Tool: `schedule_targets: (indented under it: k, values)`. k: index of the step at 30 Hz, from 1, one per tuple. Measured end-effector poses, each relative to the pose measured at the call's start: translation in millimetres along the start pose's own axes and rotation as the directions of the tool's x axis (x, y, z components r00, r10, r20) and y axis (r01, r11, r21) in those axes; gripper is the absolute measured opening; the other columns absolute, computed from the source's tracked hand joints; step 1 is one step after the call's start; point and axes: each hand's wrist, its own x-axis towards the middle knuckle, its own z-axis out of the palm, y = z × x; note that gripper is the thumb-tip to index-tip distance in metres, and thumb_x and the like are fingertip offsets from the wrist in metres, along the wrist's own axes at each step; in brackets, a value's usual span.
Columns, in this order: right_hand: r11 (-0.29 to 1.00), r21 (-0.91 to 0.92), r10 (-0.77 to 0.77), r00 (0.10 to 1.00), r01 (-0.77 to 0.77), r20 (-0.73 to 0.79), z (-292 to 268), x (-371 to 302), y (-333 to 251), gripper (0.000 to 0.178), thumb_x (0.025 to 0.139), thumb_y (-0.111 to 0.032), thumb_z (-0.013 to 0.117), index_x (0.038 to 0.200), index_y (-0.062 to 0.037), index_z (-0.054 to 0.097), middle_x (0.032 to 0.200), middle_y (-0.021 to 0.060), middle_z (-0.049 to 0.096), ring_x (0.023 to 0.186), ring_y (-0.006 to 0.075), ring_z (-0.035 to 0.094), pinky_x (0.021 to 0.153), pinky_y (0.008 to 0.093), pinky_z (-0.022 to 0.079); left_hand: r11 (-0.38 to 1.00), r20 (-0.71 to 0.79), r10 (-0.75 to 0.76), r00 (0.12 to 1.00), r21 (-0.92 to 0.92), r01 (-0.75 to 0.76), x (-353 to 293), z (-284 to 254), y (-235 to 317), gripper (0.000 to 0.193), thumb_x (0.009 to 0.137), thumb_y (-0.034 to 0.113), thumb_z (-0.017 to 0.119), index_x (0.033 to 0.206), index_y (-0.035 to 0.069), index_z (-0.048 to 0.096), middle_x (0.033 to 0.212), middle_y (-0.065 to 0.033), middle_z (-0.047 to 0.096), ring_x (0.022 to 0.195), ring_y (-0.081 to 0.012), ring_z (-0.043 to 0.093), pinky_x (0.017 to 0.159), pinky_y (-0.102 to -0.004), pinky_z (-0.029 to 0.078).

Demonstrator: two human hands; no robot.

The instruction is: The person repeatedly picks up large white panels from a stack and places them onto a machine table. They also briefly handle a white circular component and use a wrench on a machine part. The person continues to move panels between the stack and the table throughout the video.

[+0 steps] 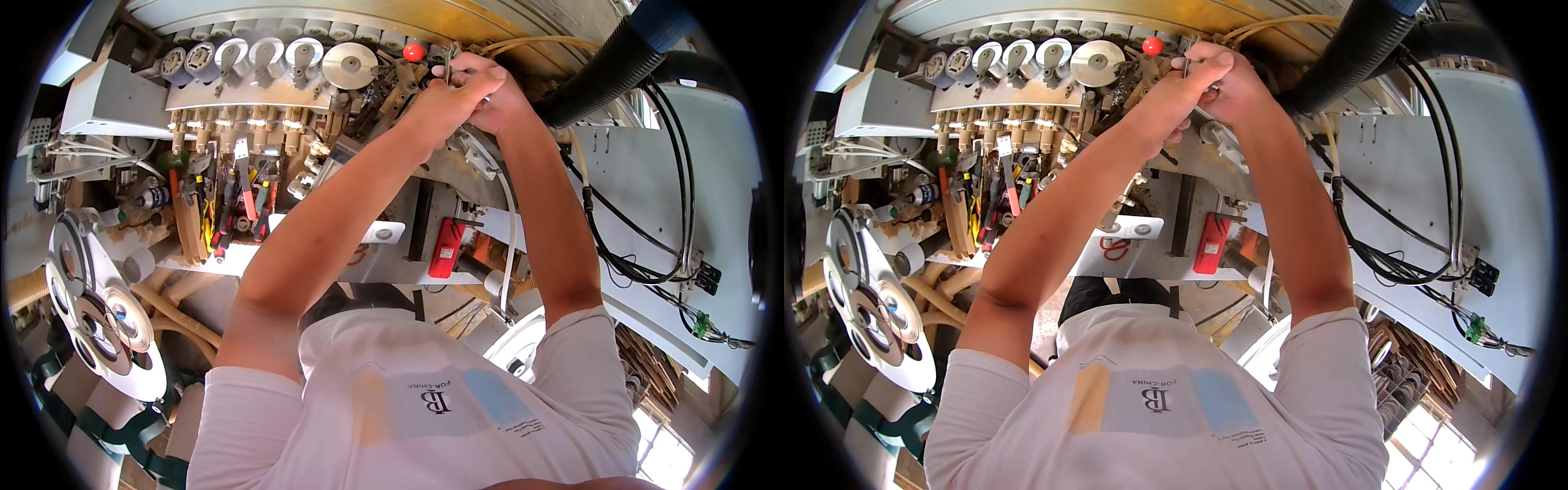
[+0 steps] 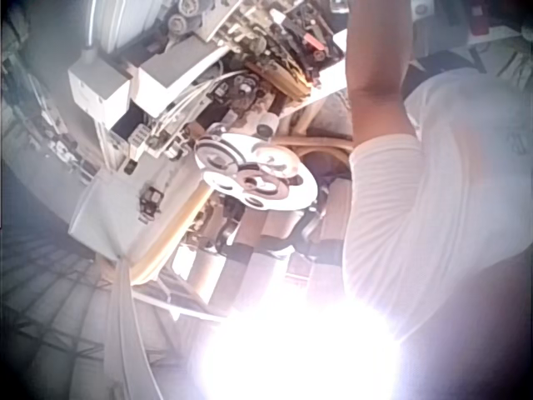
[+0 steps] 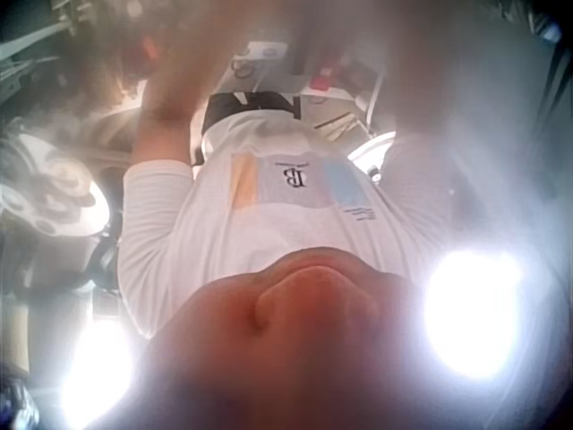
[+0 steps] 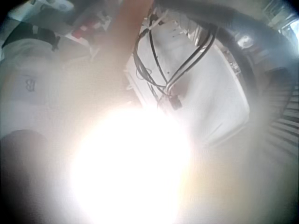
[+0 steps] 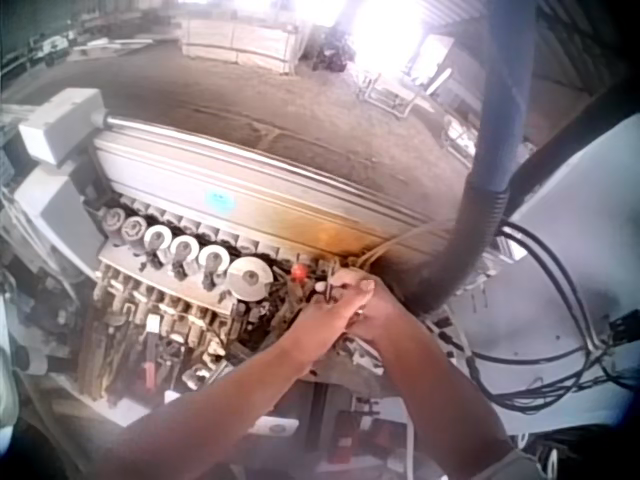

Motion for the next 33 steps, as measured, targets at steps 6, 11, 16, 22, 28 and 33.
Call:
schedule_targets:
  k: [6,11,16,22,28,33]
  values:
    - [0.999,-0.012,-0.033,0.999,0.033,0.038,2,-4,-3,0.022,0.083,-0.006,0.060,0.064,-0.0078,0.049,0.059,-0.0026,0.048,0.055,0.0115,0.045,0.056,0.0311,0.043,0.995,0.011,0.097,0.995,-0.010,-0.097,10,-3,-5,0.086,0.072,0.071,0.063,0.121,0.001,0.052,0.107,-0.0059,0.057,0.085,-0.0149,0.049,0.069,-0.0334,0.038]
    - [0.999,-0.026,-0.044,0.995,0.046,0.085,-7,5,0,0.022,0.085,-0.006,0.060,0.066,-0.0068,0.049,0.059,-0.0018,0.048,0.055,0.0115,0.045,0.056,0.0309,0.042,0.982,0.076,0.190,0.979,-0.027,-0.188,25,-2,-15,0.086,0.077,0.064,0.064,0.128,-0.004,0.048,0.112,-0.0115,0.058,0.104,-0.0215,0.053,0.089,-0.0358,0.041]
    - [0.994,-0.056,-0.095,0.995,0.096,0.019,-2,-8,1,0.017,0.089,-0.013,0.063,0.076,-0.0053,0.056,0.059,-0.0008,0.049,0.055,0.0106,0.047,0.053,0.0296,0.041,0.981,-0.049,0.188,0.981,0.065,-0.185,-3,3,0,0.081,0.081,0.058,0.063,0.126,-0.007,0.047,0.110,-0.0149,0.061,0.106,-0.0228,0.058,0.092,-0.0358,0.044]
    - [0.991,0.077,-0.122,0.981,0.111,0.152,-14,0,2,0.022,0.091,-0.021,0.064,0.080,-0.0033,0.058,0.061,0.0012,0.052,0.049,0.0100,0.045,0.043,0.0236,0.031,0.842,-0.128,0.511,0.850,0.275,-0.464,1,-18,-18,0.058,0.088,0.040,0.057,0.124,-0.004,0.050,0.103,-0.0160,0.067,0.098,-0.0259,0.065,0.087,-0.0354,0.048]
    - [0.988,0.085,-0.137,0.982,0.126,0.133,-12,-6,4,0.026,0.097,-0.023,0.055,0.077,-0.0068,0.054,0.061,-0.0023,0.048,0.046,0.0066,0.042,0.037,0.0201,0.028,0.551,0.100,0.631,0.769,0.639,-0.536,3,-28,44,0.029,0.088,0.023,0.057,0.104,0.000,0.059,0.074,-0.0152,0.067,0.075,-0.0343,0.067,0.070,-0.0431,0.054]
    - [0.997,0.028,-0.071,0.959,0.066,0.274,-10,2,0,0.050,0.099,-0.025,0.052,0.128,0.0149,0.046,0.060,-0.0057,0.042,0.046,0.0043,0.036,0.038,0.0195,0.026,0.394,-0.038,0.805,0.592,0.780,-0.486,56,-39,103,0.040,0.089,0.033,0.053,0.079,-0.003,0.066,0.078,-0.0280,0.064,0.078,-0.0410,0.065,0.070,-0.0490,0.051]
